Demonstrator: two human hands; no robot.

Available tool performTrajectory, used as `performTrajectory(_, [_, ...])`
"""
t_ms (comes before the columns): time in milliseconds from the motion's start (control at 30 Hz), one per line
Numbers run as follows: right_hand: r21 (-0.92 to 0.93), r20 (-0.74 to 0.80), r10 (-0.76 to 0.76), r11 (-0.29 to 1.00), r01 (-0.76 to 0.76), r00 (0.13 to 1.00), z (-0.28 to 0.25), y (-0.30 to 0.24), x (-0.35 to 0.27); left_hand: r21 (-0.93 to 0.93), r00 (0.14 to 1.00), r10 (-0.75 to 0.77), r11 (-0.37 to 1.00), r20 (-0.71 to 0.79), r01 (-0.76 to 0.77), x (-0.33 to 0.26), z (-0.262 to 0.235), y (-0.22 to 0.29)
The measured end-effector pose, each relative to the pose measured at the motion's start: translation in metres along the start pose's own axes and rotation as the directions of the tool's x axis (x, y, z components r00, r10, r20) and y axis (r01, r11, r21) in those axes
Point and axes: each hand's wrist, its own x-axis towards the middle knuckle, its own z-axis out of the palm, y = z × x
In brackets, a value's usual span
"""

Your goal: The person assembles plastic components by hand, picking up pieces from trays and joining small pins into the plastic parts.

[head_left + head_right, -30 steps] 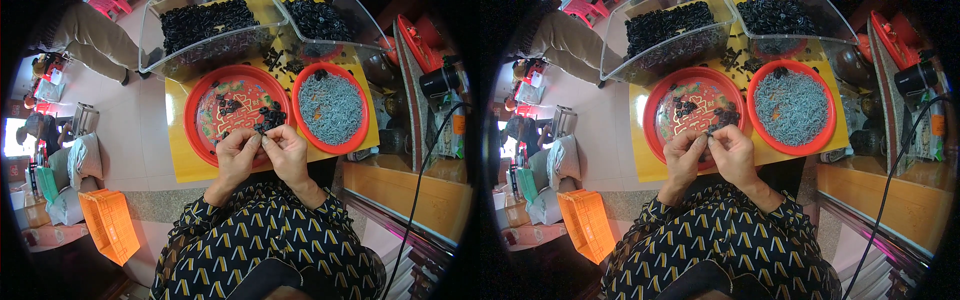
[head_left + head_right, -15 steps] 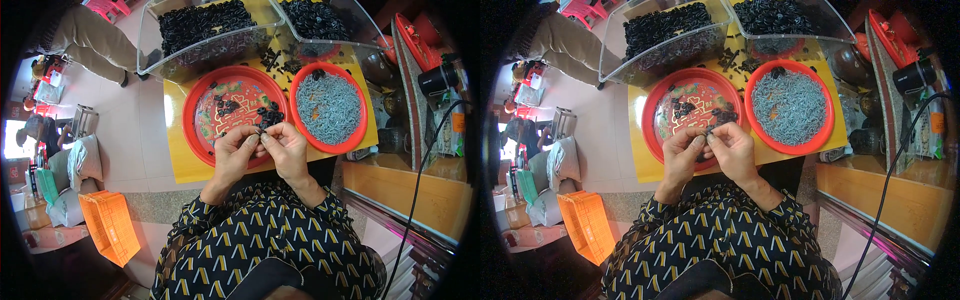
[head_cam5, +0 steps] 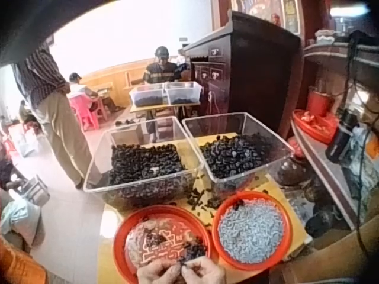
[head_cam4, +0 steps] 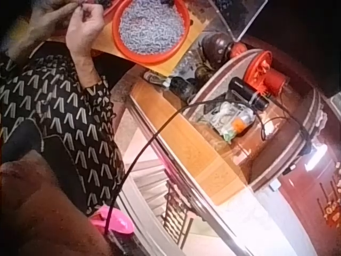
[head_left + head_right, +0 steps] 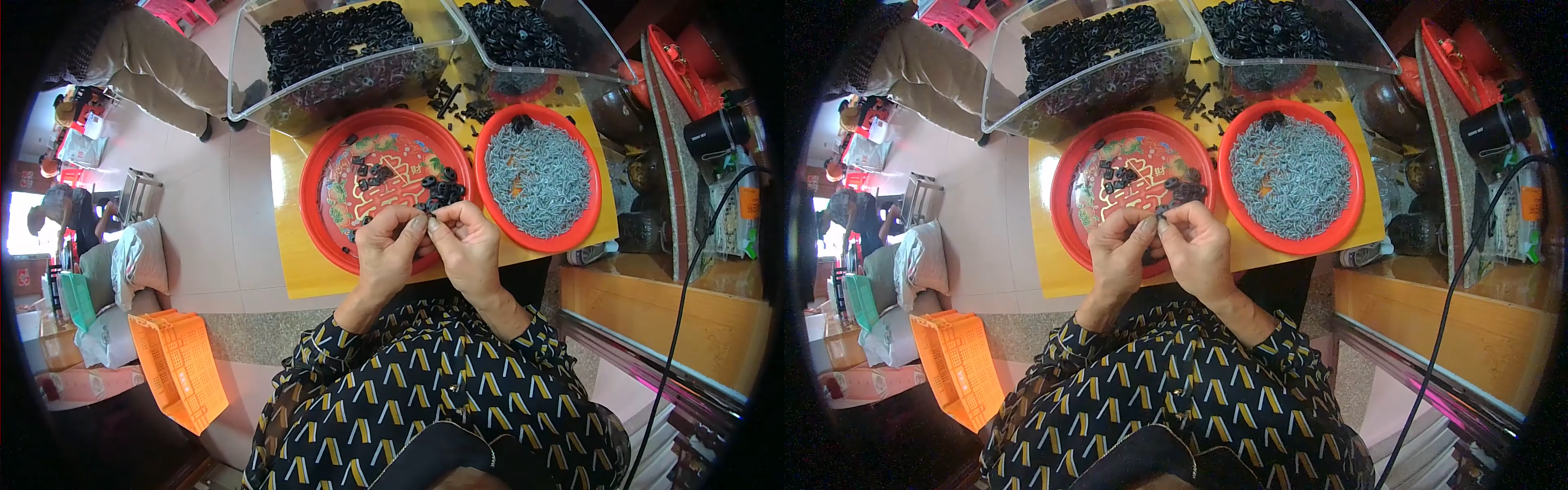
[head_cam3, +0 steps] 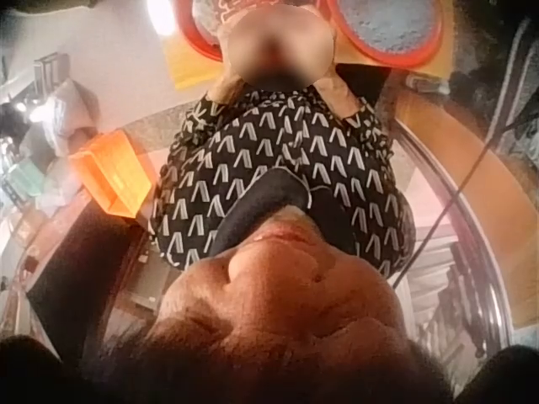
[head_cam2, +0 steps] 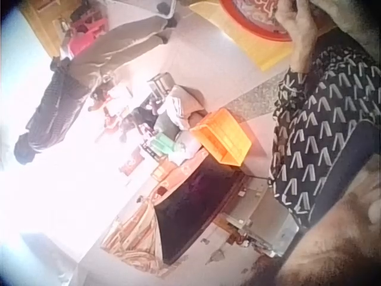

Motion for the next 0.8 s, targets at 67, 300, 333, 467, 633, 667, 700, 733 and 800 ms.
performTrajectory(67, [-0.011,0.013,-0.006,1.000,0.007,1.000,0.000,0.001,0.001,0.013,1.000,0.005,1.000,-0.018,-0.005,0.000,0.000,0.000])
performTrajectory(300, [-0.011,-0.033,0.015,1.000,-0.016,0.999,-0.014,-0.004,0.005,0.118,0.992,-0.082,0.989,-0.101,0.094,0.007,-0.029,0.014])
performTrajectory(333, [0.009,-0.066,0.032,0.999,-0.032,0.997,-0.017,-0.005,0.005,0.133,0.991,-0.008,0.991,-0.135,0.027,0.009,-0.041,0.014])
performTrajectory(467, [0.019,-0.032,0.075,0.997,-0.074,0.997,-0.023,-0.002,0.005,0.594,0.960,0.275,0.782,-0.060,-0.187,0.008,-0.086,0.011])
performTrajectory(633, [0.006,-0.036,0.083,0.997,-0.083,0.996,-0.018,-0.002,0.001,0.815,0.961,0.255,0.530,0.109,-0.233,0.009,-0.069,0.018])
performTrajectory(667, [-0.004,-0.047,0.096,0.995,-0.096,0.994,-0.018,-0.003,0.000,0.853,0.951,0.247,0.439,0.186,-0.281,0.011,-0.066,0.017])
performTrajectory(700, [-0.006,-0.048,0.094,0.996,-0.094,0.994,-0.019,-0.004,0.000,0.881,0.938,0.232,0.343,0.257,-0.326,0.012,-0.063,0.017])
performTrajectory(733, [-0.011,-0.021,0.099,0.995,-0.100,0.995,-0.020,-0.004,-0.001,0.896,0.935,0.223,0.292,0.276,-0.335,0.013,-0.062,0.012])
performTrajectory(800, [-0.024,0.010,0.112,0.993,-0.111,0.994,-0.020,-0.004,-0.002,0.908,0.948,0.181,0.284,0.263,-0.307,0.014,-0.060,0.012])
